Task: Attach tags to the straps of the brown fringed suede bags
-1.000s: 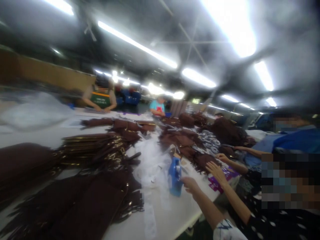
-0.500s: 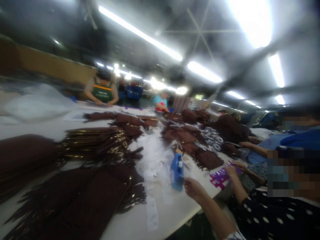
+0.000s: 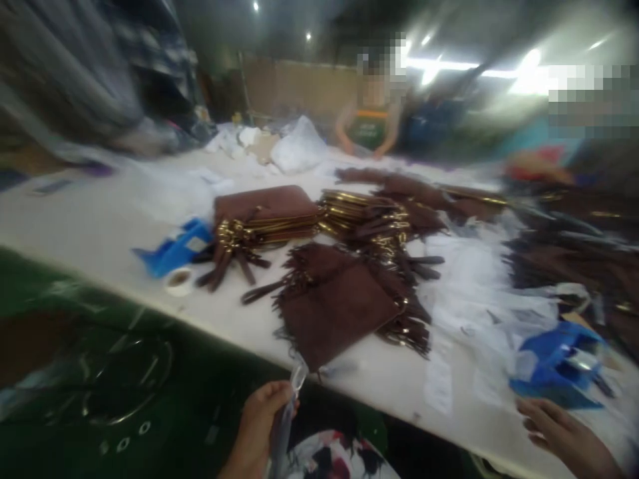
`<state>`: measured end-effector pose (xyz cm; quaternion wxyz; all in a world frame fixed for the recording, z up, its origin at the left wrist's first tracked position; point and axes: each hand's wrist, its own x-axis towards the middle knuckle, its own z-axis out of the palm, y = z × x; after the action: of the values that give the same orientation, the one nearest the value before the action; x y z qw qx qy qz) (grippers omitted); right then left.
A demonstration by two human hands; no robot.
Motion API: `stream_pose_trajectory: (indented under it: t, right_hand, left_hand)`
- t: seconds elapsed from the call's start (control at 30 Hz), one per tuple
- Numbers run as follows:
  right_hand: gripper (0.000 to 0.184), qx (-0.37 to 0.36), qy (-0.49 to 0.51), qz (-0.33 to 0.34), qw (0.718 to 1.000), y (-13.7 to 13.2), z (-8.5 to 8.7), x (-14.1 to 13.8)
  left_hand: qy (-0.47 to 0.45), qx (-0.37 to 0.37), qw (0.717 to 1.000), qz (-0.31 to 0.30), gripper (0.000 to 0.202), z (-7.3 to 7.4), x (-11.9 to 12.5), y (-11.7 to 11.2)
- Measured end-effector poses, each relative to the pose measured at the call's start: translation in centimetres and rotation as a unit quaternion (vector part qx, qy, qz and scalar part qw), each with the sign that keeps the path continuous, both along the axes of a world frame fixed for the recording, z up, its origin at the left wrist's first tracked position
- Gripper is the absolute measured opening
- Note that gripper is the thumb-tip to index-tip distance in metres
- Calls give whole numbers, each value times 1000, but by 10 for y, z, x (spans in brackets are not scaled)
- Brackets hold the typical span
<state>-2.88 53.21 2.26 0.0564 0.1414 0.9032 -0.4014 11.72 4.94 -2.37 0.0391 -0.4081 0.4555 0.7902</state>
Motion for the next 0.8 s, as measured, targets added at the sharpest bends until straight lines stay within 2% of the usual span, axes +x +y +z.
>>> stream_pose_trajectory:
  t: [0.07, 0.1, 0.13, 0.17, 0.23, 0.3, 0.37, 0.43, 0.5, 0.6, 0.8]
  right_hand:
    - [40, -45, -38, 32, 998, -39, 5, 9]
    - [39, -64, -50, 76, 994, -66, 11, 17]
    - [36, -76, -59, 151, 984, -99, 16, 26]
    - [32, -101, -72, 226, 966, -134, 22, 35]
    - [30, -146, -105, 330, 927, -206, 29, 52]
    - [25, -179, -121, 391, 895, -267, 30, 64]
    - [18, -192, -107, 431, 875, -309, 24, 70]
    - [16, -181, -78, 457, 867, -332, 14, 70]
    - [17, -151, -48, 473, 867, -341, 5, 66]
    - [19, -105, -12, 499, 860, -345, -3, 60]
    - [22, -37, 21, 543, 838, -352, -6, 58]
  left_hand:
    - [3, -7, 1000, 10, 32, 1, -1, 3]
    - [5, -9, 1000, 13, 29, 1, -3, 6]
    - [9, -9, 1000, 14, 27, 2, -4, 8]
    - [13, -8, 1000, 13, 26, 2, -4, 9]
    - [18, -6, 1000, 6, 25, 2, -4, 9]
    - [21, -9, 1000, 0, 25, 1, -3, 6]
    - [26, -14, 1000, -4, 24, 1, -3, 4]
    - [31, -16, 999, -3, 23, 2, -4, 2]
    - [33, -16, 999, -3, 23, 3, -4, 1]
    - [40, -34, 999, -7, 21, 4, -4, 0]
    - [48, -59, 997, -25, 22, 4, -2, -4]
